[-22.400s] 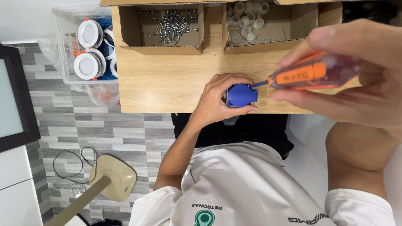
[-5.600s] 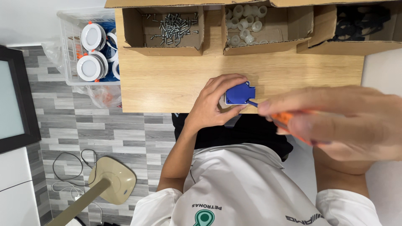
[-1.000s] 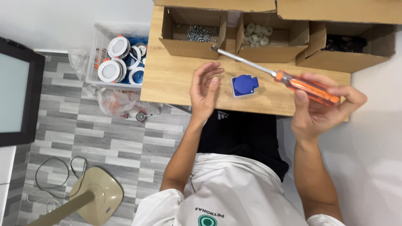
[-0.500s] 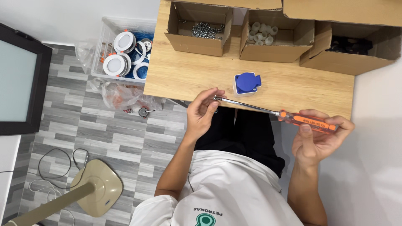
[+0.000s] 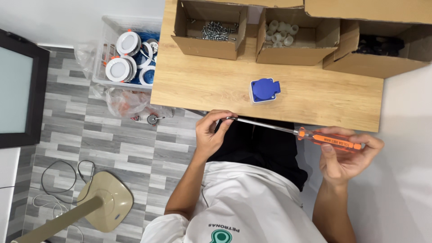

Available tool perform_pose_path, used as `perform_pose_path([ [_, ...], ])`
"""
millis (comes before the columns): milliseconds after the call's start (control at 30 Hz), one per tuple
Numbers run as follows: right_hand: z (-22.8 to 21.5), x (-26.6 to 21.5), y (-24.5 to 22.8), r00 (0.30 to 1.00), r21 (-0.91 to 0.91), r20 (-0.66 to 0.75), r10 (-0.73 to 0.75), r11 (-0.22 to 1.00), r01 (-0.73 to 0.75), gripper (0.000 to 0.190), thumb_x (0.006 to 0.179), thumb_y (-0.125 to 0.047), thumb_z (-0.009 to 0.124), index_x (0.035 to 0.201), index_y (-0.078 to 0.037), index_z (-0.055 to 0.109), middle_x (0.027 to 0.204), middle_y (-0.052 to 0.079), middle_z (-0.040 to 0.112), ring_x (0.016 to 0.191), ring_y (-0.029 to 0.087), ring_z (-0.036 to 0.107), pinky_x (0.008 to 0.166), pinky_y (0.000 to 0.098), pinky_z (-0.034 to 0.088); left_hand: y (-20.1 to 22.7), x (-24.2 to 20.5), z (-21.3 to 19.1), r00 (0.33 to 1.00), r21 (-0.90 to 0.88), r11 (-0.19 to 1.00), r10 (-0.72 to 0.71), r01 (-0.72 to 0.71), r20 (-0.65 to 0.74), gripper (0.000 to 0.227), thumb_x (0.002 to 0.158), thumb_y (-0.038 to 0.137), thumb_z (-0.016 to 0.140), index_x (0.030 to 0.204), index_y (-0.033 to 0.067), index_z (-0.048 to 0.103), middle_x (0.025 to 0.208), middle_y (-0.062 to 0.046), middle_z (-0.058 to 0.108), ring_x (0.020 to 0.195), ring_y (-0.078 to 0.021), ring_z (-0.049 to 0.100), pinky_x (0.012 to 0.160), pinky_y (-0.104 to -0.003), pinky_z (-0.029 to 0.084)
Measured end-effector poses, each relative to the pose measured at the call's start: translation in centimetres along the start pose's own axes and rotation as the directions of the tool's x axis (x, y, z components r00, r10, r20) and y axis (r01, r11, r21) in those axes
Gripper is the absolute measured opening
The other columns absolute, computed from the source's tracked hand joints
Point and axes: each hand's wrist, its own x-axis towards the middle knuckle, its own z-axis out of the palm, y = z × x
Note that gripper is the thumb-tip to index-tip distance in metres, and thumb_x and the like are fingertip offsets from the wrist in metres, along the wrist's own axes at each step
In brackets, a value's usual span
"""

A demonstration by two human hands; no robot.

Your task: The person assembles a circular electrical component by attaching a white cover and securing it with orange clips. They then assemble a blue electrical box by inserting a black component, attaching a white cover, and tightening screws with a screwdriver.

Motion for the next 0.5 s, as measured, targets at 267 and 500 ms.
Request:
perform_pose_path([
  [267, -1.0, 2.4, -0.8, 0.957, -0.039, 0.266, -0.112, 0.991, 0.126, 0.039, 0.097, -0.006, 0.067, 0.117, -0.007, 0.033, 0.094, 0.031, 0.059, 0.093, 0.038, 0.073, 0.085, 0.0677, 0.074, 0.1, -0.1, -1.2, 0.994, 0.266, 0.964, -0.009, -0.021, 0.111, 0.012, 0.1, 0.002, 0.08, 0.111, 0.0074, 0.08, 0.11, -0.01, 0.082, 0.101, -0.0205, 0.081, 0.096, -0.03, 0.065],
  [500, -1.9, 3.6, -0.5, 0.927, -0.018, 0.371, -0.065, 0.997, 0.077, 0.037, 0.096, 0.0, 0.07, 0.113, -0.012, 0.039, 0.108, 0.029, 0.066, 0.095, 0.046, 0.079, 0.089, 0.0615, 0.076, -0.9, 0.0, -1.8, 0.975, 0.262, 0.964, -0.024, -0.036, 0.222, 0.01, 0.101, 0.003, 0.08, 0.111, 0.0035, 0.08, 0.106, -0.013, 0.081, 0.091, -0.0206, 0.078, 0.081, -0.027, 0.063],
])
